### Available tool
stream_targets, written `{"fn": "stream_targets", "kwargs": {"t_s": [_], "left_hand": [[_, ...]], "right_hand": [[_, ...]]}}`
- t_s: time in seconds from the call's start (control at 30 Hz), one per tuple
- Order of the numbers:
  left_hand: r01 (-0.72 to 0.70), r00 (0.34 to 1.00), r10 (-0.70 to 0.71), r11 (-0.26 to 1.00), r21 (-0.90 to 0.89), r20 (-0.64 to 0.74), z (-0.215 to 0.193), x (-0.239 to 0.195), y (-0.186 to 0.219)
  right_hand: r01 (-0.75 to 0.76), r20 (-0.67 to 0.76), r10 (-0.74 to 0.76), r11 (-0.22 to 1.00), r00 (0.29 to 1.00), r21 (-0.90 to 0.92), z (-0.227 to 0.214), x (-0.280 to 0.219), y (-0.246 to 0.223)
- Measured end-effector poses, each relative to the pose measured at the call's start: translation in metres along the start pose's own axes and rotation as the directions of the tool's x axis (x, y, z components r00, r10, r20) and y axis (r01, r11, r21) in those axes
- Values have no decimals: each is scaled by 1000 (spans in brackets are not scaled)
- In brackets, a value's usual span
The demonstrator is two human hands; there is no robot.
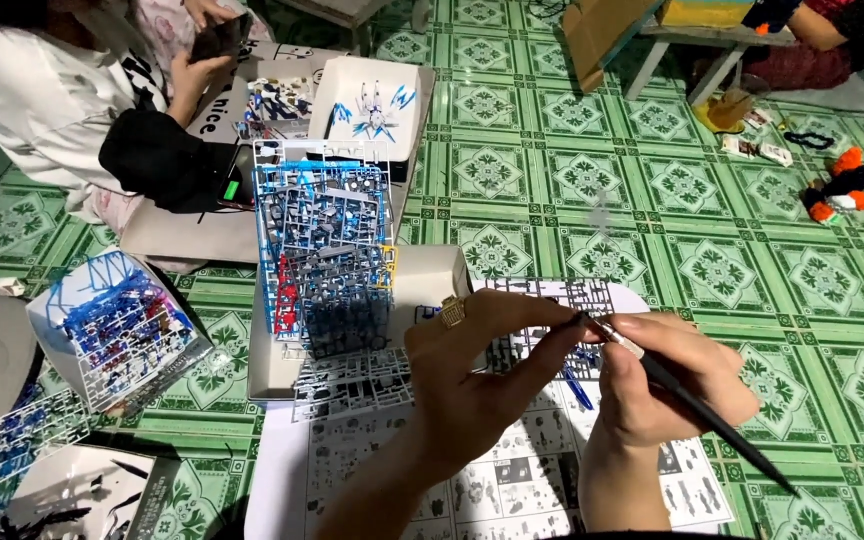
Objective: Removing plastic model components from sprues using nippers and cleaning up nub marks with a hobby knife.
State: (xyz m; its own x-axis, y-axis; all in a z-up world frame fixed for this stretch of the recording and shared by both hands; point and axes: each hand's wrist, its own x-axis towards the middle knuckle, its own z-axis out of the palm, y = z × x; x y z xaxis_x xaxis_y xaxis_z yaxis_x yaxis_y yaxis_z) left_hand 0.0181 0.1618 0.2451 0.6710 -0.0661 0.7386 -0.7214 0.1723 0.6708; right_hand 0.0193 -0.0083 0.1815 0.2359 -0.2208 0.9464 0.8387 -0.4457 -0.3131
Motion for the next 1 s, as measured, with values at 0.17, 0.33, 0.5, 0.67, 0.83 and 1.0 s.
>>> {"fn": "stream_targets", "kwargs": {"t_s": [0.17,0.33,0.5,0.67,0.83,1.0], "left_hand": [[-78,997,78,994,72,0,0,0,0],[-154,987,159,977,148,-22,3,-2,-3],[-123,991,131,978,169,-40,2,0,2],[27,999,-26,999,26,-41,-2,0,3],[74,997,-74,997,-30,0,-3,-2,2],[134,990,-137,987,-89,-36,-3,1,6]], "right_hand": [[67,17,-66,997,998,-38,1,2,-1],[57,22,-56,994,998,-90,1,0,1],[-8,-13,7,994,1000,-108,0,-2,-1],[-87,-55,92,992,994,88,4,6,-3],[-118,73,98,915,993,385,7,11,-9],[-247,-2,278,856,961,455,1,15,-19]]}}
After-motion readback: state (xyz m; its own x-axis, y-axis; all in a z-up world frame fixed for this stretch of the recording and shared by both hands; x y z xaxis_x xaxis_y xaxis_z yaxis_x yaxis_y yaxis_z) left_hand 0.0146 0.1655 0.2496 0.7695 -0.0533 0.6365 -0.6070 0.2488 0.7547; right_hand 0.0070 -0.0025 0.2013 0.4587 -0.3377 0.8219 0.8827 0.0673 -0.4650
